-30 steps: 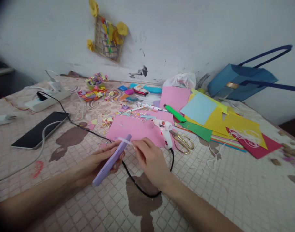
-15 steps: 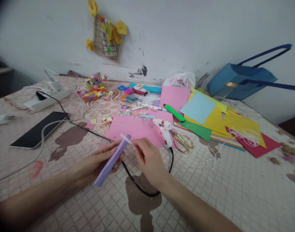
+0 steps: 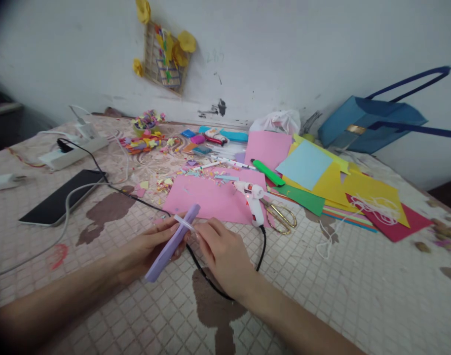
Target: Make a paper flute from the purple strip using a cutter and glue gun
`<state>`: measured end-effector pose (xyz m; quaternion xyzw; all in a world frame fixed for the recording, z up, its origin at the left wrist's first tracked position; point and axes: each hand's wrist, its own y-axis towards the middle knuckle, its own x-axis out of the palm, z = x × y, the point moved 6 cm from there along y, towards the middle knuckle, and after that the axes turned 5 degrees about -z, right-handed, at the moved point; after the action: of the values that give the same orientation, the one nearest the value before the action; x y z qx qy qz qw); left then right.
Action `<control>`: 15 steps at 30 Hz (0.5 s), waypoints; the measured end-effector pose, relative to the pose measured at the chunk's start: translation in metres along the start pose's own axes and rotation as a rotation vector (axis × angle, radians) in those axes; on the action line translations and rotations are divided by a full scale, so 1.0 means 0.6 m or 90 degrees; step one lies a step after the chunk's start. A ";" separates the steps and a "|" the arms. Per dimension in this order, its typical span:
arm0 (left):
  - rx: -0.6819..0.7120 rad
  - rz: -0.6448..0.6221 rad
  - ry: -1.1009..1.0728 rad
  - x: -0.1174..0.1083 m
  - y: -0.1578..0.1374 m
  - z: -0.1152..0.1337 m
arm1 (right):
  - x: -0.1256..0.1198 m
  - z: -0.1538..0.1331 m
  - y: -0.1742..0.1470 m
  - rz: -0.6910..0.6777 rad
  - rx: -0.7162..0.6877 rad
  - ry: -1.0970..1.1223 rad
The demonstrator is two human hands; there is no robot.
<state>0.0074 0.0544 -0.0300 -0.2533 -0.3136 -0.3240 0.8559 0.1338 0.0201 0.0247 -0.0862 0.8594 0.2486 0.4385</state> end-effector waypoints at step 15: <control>0.013 0.037 -0.053 0.004 -0.004 0.001 | 0.001 -0.009 -0.003 0.034 0.009 -0.028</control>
<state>0.0070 0.0521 -0.0274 -0.2668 -0.3448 -0.2852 0.8536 0.1302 0.0158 0.0264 -0.0549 0.8533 0.2559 0.4510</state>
